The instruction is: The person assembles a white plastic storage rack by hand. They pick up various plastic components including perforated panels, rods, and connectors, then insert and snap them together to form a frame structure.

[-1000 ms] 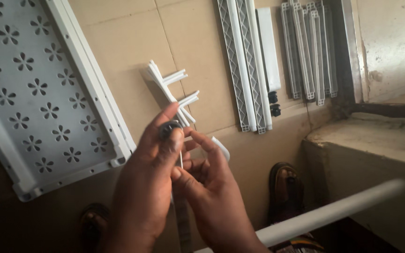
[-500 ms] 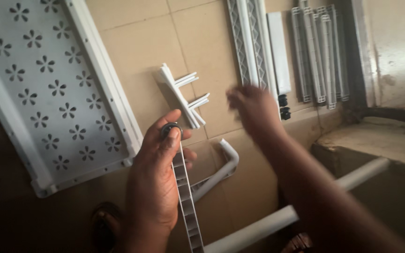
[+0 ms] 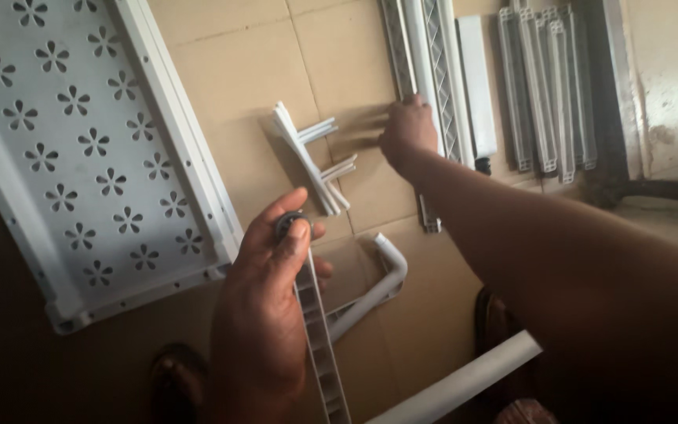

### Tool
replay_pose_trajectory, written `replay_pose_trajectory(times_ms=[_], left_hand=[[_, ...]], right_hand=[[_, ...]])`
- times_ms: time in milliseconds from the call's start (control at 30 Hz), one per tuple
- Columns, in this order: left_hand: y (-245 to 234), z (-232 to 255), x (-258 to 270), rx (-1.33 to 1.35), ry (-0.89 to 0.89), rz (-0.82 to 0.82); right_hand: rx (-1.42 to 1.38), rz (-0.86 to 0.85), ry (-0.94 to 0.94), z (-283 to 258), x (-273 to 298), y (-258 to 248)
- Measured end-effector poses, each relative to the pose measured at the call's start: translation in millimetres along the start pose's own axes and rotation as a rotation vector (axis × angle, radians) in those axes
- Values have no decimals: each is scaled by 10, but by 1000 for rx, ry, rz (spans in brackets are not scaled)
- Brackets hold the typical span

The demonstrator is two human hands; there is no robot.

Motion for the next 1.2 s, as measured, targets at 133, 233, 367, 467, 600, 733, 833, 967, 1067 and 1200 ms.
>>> replay_pose_trajectory(times_ms=[133,233,367,467,600,733,833,967,1067,1200], left_hand=[[-59,-61,-4,122,0,-25],[-90,-109,-18,157,-21,-37],[-115,-117,-29,142,-23,-40],[-117,-96,-27,188,-12,-65],[-150,-95,-60,271,-28,-51],[-232,-119,-98,284,18,-72],[-352,-138,-93,334,28,-149],[-444,-124,-87,346,-45,-213],[-486,-143,-41,377,-6,-328],[-468,-212,-30,343,-69,-254]], right_hand=[[-114,86,-27,38,10,-7],[-1,20,112,29,-94,-142],[-153,-39,234,120,-214,-194],[-150,68,175,182,-257,-83],[-263,248,98,91,-277,-85],[-466,296,82,-243,-77,-439],[-561,192,70,-432,100,-850],[-923,-73,41,-434,437,-1350],[-1143,-268,-10,-327,794,-1580],[-1382,-534,82,-262,1147,-1590]])
Point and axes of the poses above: each hand's wrist, its own x-axis away from the middle knuckle, its own y-axis out of the palm, z = x × y, the point moved 1 cm from there along -x, towards the middle knuckle, and after that the axes turned 8 degrees about x, right-handed, at the moved point
